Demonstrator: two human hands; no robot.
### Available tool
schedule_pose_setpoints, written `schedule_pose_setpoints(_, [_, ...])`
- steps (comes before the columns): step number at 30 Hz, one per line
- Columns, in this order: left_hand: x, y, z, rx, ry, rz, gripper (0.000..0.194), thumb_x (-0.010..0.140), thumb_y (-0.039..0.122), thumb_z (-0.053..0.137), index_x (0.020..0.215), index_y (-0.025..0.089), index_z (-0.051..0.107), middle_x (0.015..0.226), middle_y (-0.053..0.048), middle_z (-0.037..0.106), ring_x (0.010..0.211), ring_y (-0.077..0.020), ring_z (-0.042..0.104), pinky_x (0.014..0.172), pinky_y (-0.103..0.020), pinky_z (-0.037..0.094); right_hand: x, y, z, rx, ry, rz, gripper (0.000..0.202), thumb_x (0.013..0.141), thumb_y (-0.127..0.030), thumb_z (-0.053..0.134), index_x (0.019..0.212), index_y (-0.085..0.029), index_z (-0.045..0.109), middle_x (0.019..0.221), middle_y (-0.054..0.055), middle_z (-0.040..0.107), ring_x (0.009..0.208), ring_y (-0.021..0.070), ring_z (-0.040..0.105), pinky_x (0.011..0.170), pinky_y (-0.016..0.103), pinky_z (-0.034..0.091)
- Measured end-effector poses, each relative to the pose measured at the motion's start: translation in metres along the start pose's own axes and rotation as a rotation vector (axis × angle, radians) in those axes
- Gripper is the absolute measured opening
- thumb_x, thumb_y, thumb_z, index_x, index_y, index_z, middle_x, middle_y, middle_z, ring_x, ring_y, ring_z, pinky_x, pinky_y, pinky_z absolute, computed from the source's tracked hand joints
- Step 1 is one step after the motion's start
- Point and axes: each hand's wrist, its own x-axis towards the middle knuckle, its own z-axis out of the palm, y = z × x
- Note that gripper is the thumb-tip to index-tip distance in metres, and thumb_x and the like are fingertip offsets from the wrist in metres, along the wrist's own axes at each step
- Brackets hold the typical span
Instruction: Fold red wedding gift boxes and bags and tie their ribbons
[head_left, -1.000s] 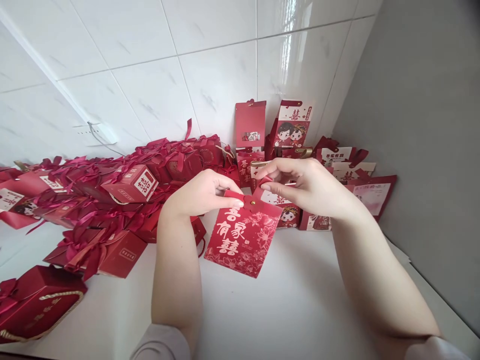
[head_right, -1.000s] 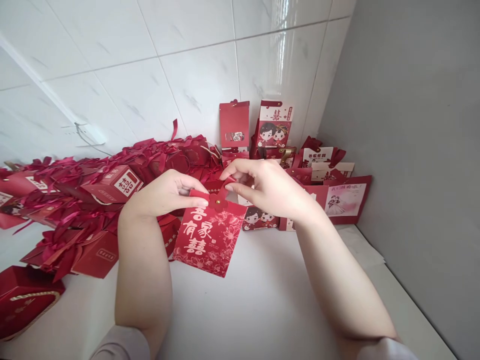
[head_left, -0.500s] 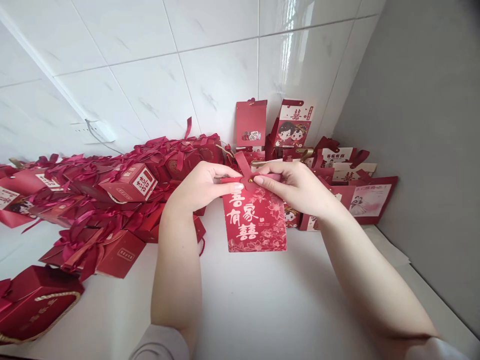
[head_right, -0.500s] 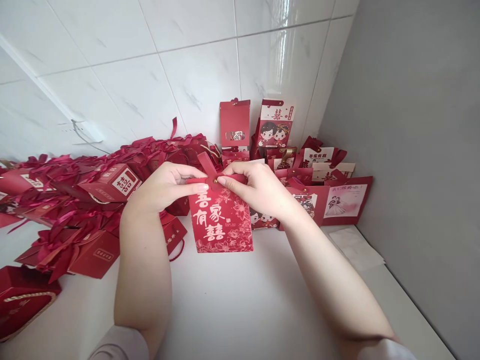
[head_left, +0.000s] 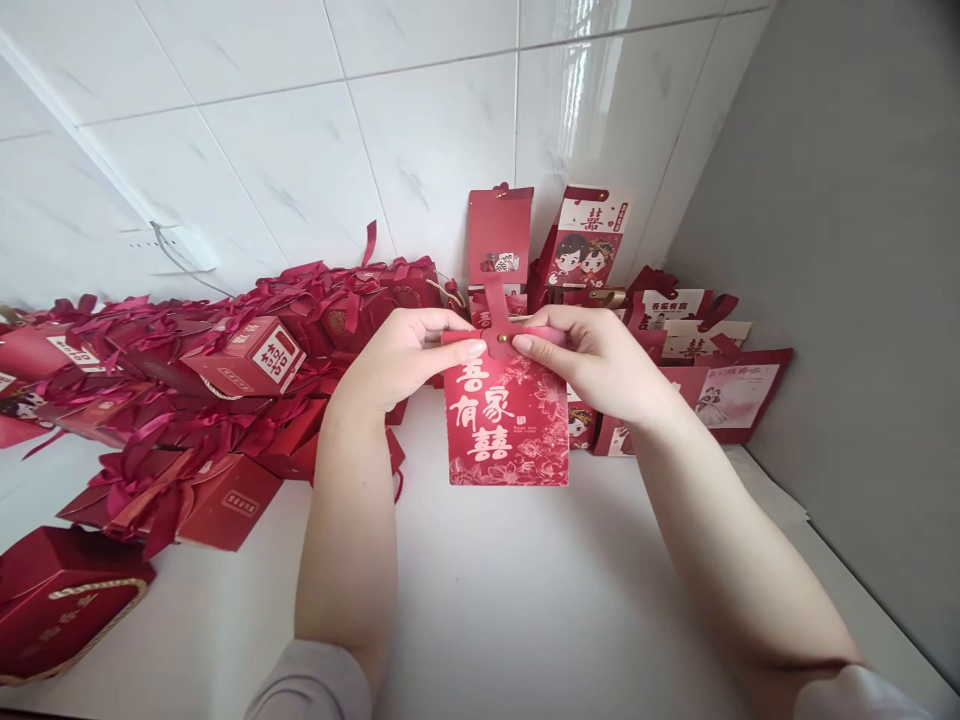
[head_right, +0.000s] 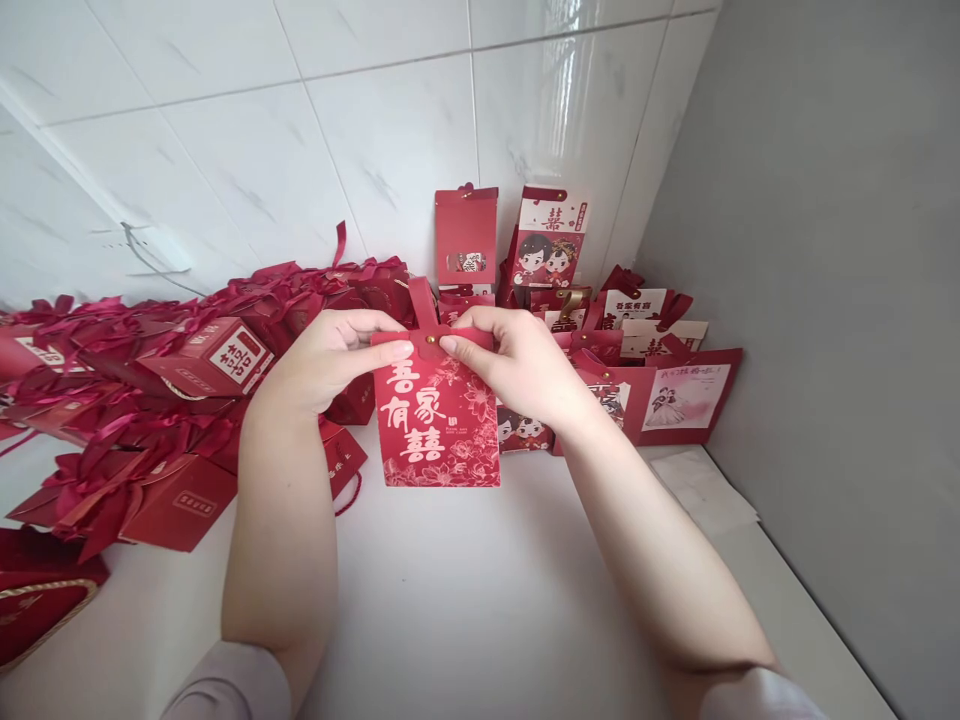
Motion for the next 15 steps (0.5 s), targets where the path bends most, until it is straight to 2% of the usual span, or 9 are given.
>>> schedule_pose_setpoints(5, [0.003, -0.001, 0.005, -0.068, -0.260, -0.044, 0.048, 0.070, 0.036, 0.084, 0.112, 0.018, 0.070, 0.109, -0.007, 0.075, 0.103, -0.0277, 0.071, 0.088, -0.037, 0.060, 0.001, 0.002, -0.003, 0.032, 0.234, -0.043, 0.033, 0.087, -0.053, 0.068, 0.084, -0.020, 0.067, 0.082, 0.005, 0.067, 0.071, 0.0182, 0.063, 0.059, 0.030, 0.049])
schedule_pose_setpoints(8, [0.004, 0.000, 0.007, -0.088, -0.276, -0.030, 0.045, 0.072, 0.039, 0.083, 0.109, 0.017, 0.070, 0.110, -0.007, 0.075, 0.102, -0.0282, 0.071, 0.087, -0.037, 0.060, 0.002, 0.004, -0.004, 0.016, 0.290, -0.053, 0.033, 0.086, -0.054, 0.068, 0.087, -0.021, 0.068, 0.089, 0.005, 0.069, 0.078, 0.0200, 0.065, 0.063, 0.031, 0.051])
schedule_pose_setpoints(11, [0.005, -0.002, 0.005, -0.119, -0.280, -0.024, 0.046, 0.072, 0.044, 0.083, 0.108, 0.018, 0.071, 0.108, -0.007, 0.075, 0.098, -0.0267, 0.072, 0.085, -0.035, 0.059, 0.004, 0.010, -0.002, 0.062, 0.261, -0.041, 0.029, 0.088, -0.051, 0.067, 0.087, -0.022, 0.065, 0.090, 0.004, 0.068, 0.079, 0.0195, 0.065, 0.066, 0.031, 0.052])
schedule_pose_setpoints(13, [0.005, -0.007, 0.002, -0.158, -0.266, -0.005, 0.051, 0.072, 0.058, 0.079, 0.103, 0.017, 0.072, 0.104, -0.008, 0.076, 0.094, -0.0265, 0.072, 0.083, -0.034, 0.059, 0.007, 0.013, 0.001, 0.125, 0.249, -0.031, 0.027, 0.090, -0.049, 0.065, 0.087, -0.023, 0.062, 0.090, 0.003, 0.068, 0.079, 0.0192, 0.065, 0.068, 0.032, 0.052])
schedule_pose_setpoints(15, [0.003, -0.015, -0.001, -0.227, -0.247, -0.024, 0.065, 0.072, 0.076, 0.066, 0.097, 0.017, 0.074, 0.100, -0.010, 0.076, 0.093, -0.0283, 0.072, 0.080, -0.036, 0.059, 0.009, 0.016, 0.005, 0.204, 0.246, -0.003, 0.025, 0.092, -0.049, 0.061, 0.089, -0.025, 0.059, 0.091, 0.002, 0.067, 0.080, 0.0193, 0.066, 0.069, 0.033, 0.053])
